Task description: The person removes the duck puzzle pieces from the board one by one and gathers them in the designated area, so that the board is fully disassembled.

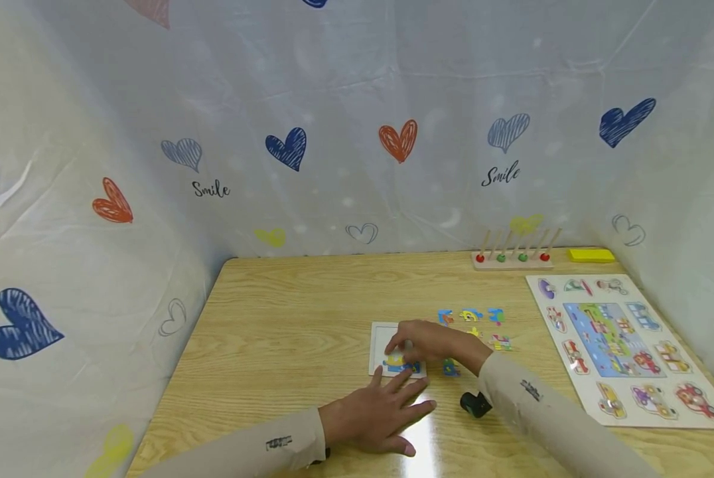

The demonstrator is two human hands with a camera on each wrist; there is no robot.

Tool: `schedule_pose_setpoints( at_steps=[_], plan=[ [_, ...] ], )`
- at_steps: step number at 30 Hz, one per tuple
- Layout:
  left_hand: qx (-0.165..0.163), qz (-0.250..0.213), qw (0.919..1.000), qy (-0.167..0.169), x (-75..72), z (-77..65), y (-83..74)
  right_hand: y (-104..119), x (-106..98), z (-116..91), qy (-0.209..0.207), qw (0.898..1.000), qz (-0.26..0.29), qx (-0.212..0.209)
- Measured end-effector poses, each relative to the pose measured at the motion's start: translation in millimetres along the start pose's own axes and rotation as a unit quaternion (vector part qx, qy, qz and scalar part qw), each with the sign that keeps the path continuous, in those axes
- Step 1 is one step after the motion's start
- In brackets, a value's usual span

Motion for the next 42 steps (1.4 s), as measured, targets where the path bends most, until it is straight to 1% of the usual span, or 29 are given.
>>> schedule_pose_setpoints(
  at_steps=[2,8,13,20,25,29,33,38,42],
  plan=[
    [0.000,0.002,1.0000,-0.002,-0.9,0.0,-0.1,0,1,0,0.002,1.000,0.005,-0.001],
    [0.000,0.011,0.9999,-0.005,-2.1,-1.0,-0.3,3,2,2,-0.001,1.000,-0.010,-0.021],
    [0.001,0.006,1.0000,-0.001,-0.6,-1.0,0.0,5,1,3,0.000,1.000,-0.009,-0.030],
    [0.000,-0.006,1.0000,0.005,0.2,-0.2,-0.3,4,3,5,0.004,0.999,0.025,-0.025],
    [-0.001,0.004,1.0000,0.001,-2.0,-1.2,-0.1,3,4,9,0.003,0.999,0.047,-0.020],
    [-0.001,0.011,0.9999,-0.001,-3.9,-1.5,-0.3,2,4,11,0.002,0.998,0.060,-0.026],
    [-0.001,0.007,1.0000,0.002,-3.2,-0.5,-0.3,3,4,13,0.007,0.997,0.076,-0.033],
    [-0.002,0.002,1.0000,0.001,-2.3,0.2,-0.1,4,5,14,0.017,0.996,0.084,-0.029],
    [-0.004,-0.002,1.0000,0.004,-1.0,0.3,0.3,3,6,15,0.025,0.996,0.076,-0.026]
  ],
)
Point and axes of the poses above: each hand's wrist, its own z-axis towards the middle knuckle, its own x-axis out of the palm, y = z × x, the point moved 9 cm from there along z, towards the middle knuckle, and after that the axes turned 2 degrees about y, right-handed, at the moved point
